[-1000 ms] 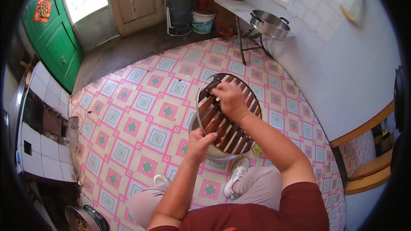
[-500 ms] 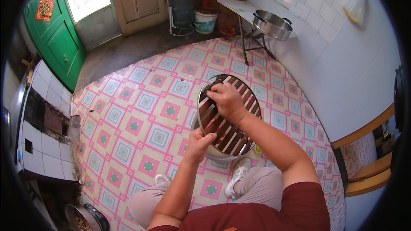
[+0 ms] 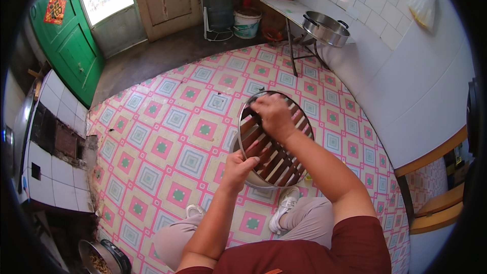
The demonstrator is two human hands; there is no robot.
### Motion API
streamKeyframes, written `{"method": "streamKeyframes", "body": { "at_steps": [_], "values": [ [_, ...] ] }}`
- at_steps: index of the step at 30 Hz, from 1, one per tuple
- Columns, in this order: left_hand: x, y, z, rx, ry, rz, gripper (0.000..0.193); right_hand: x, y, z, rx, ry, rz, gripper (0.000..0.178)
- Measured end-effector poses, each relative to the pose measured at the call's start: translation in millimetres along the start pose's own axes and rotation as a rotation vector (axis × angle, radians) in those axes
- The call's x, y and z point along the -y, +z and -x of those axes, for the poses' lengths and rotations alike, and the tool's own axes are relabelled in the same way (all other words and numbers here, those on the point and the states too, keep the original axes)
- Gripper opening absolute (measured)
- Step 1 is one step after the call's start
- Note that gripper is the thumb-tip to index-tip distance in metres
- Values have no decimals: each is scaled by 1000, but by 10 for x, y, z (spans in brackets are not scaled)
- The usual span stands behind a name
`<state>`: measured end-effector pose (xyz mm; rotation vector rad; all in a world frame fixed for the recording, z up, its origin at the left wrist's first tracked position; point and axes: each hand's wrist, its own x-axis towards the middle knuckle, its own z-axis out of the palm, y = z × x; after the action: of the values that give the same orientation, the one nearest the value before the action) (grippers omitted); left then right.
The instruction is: The person is scrubbing a circular wooden slotted tray with a steel wool scrubber inside a metal basin containing water.
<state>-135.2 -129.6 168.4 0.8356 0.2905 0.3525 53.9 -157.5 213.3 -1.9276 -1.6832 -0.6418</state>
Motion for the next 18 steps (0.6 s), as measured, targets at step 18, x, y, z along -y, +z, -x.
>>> {"method": "streamKeyframes", "body": {
  "at_steps": [18],
  "values": [
    [47, -118, -22, -74, -19, 190, 46, -788, -68, 80, 98, 413, 71, 24]
  ]
}}
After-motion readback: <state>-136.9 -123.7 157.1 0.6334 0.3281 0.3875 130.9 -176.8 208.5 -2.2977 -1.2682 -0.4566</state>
